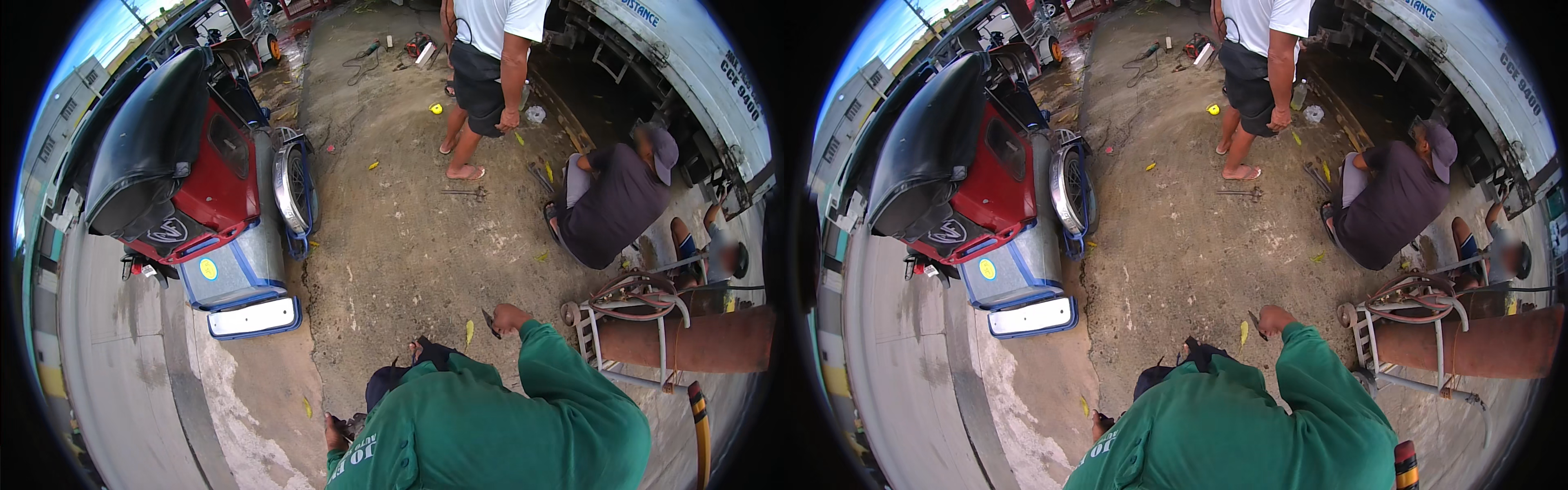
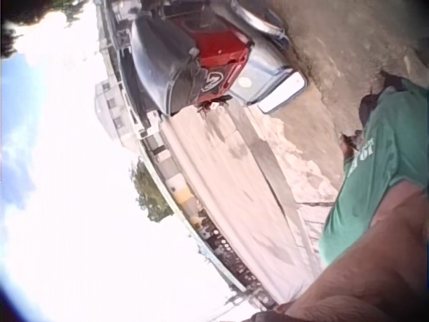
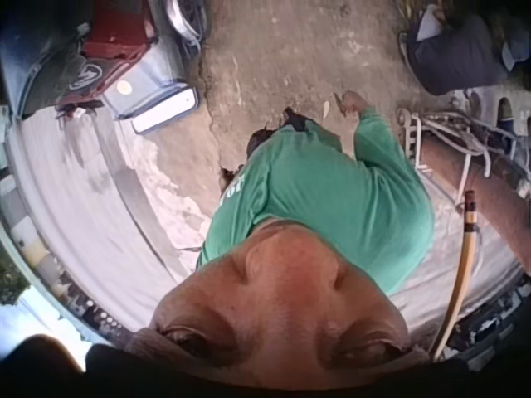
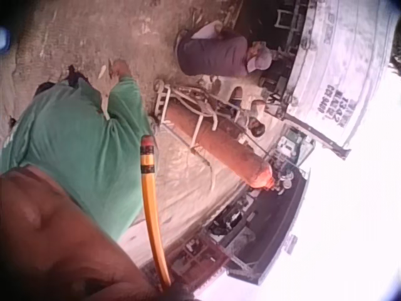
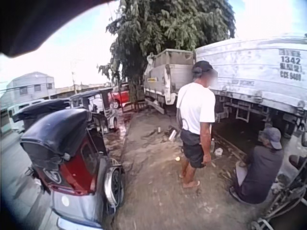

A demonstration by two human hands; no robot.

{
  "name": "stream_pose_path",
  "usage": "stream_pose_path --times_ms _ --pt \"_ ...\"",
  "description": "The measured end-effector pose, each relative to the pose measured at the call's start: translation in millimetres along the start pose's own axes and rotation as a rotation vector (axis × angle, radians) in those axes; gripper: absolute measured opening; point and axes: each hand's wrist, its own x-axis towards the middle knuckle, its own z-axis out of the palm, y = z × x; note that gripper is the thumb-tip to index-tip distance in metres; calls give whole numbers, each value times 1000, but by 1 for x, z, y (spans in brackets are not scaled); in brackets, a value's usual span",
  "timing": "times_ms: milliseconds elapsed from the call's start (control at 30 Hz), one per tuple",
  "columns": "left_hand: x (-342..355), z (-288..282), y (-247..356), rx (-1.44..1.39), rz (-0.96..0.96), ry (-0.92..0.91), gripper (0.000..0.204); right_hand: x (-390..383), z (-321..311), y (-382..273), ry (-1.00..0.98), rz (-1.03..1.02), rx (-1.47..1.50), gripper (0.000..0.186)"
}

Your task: The person marks a metal bracket with a pencil while sitting on the ground, then uses a bench grinder to smooth the bracket's edges. The person handles the bracket and pencil, then the grinder, producing sparks during grinding.

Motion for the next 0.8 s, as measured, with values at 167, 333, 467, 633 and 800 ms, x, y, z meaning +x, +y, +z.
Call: stream_pose_path --times_ms 167,333,467,633,800 --pt "126 44 121 -93 -110 -51 70 58 -150 -157 167 -270 25 16" --pt "252 133 293 -9 118 -61 76 151 -242 -266 162 -167 26 14" --pt "350 210 436 -2 184 -157 58 226 -275 -295 49 49 137 17" --pt "428 323 653 206 278 -192 58 276 -349 -331 -222 350 129 20" --pt "512 442 849 230 429 -266 59 368 -472 -413 -170 339 216 20"
